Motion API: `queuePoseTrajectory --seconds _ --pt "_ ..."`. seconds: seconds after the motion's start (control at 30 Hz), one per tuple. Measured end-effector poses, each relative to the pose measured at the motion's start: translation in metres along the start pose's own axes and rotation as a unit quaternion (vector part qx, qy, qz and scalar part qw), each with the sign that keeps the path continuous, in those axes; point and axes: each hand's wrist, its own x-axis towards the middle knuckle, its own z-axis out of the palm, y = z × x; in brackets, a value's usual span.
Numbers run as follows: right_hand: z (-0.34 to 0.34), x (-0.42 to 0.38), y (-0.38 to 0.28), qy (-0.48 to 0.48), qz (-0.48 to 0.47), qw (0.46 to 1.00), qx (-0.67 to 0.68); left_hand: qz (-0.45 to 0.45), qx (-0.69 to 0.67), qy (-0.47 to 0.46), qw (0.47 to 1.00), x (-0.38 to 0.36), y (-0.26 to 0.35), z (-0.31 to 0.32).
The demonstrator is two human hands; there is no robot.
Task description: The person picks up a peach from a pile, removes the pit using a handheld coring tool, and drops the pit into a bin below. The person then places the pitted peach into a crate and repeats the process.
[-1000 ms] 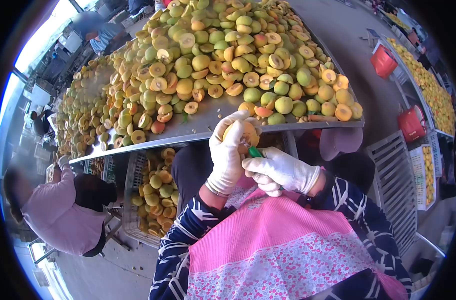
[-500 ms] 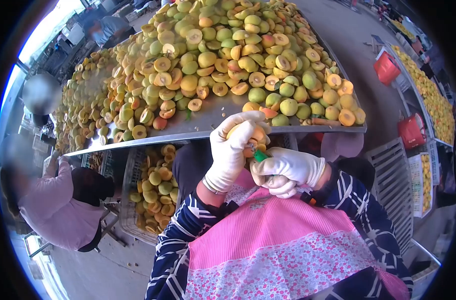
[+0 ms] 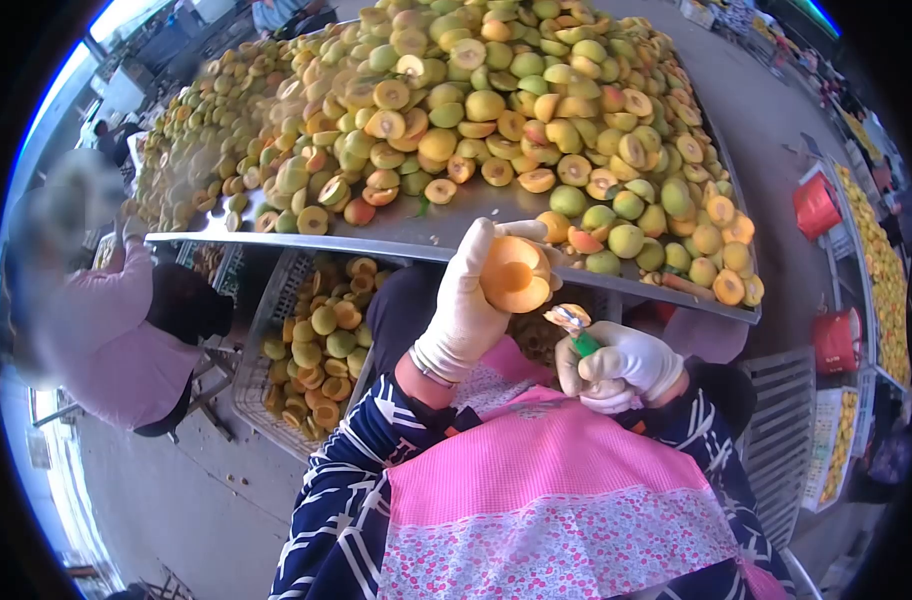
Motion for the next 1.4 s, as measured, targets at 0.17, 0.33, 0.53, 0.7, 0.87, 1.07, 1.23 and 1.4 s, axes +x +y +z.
queuePoseTrajectory --seconds 0.17,0.33,0.53,0.7,0.87,1.07,1.23,1.4 --pt "-0.094 0.018 0.058 0.303 0.033 0.678 -0.669 0.075 0.098 0.176 0.977 -0.048 0.041 -0.104" --pt "-0.116 0.026 0.094 0.351 0.085 0.704 -0.611 0.083 0.092 0.444 0.887 -0.148 0.059 -0.222" --pt "-0.126 0.042 0.109 0.334 0.108 0.738 -0.576 0.034 0.199 0.552 0.809 -0.243 0.048 -0.297" --pt "-0.122 0.054 0.104 0.339 0.164 0.73 -0.571 -0.112 0.288 0.499 0.81 -0.288 0.044 -0.327" --pt "-0.128 0.058 0.109 0.338 0.17 0.731 -0.568 -0.219 0.403 0.406 0.79 -0.306 0.037 -0.346" --pt "-0.13 0.058 0.112 0.32 0.158 0.725 -0.588 -0.274 0.667 0.332 0.608 -0.287 0.04 -0.348" --pt "-0.124 0.061 0.107 0.322 0.174 0.744 -0.558 -0.104 0.395 0.472 0.782 -0.243 0.05 -0.347" --pt "-0.157 0.049 0.125 0.247 0.121 0.712 -0.646 -0.152 0.622 0.44 0.63 -0.191 0.0 -0.351"
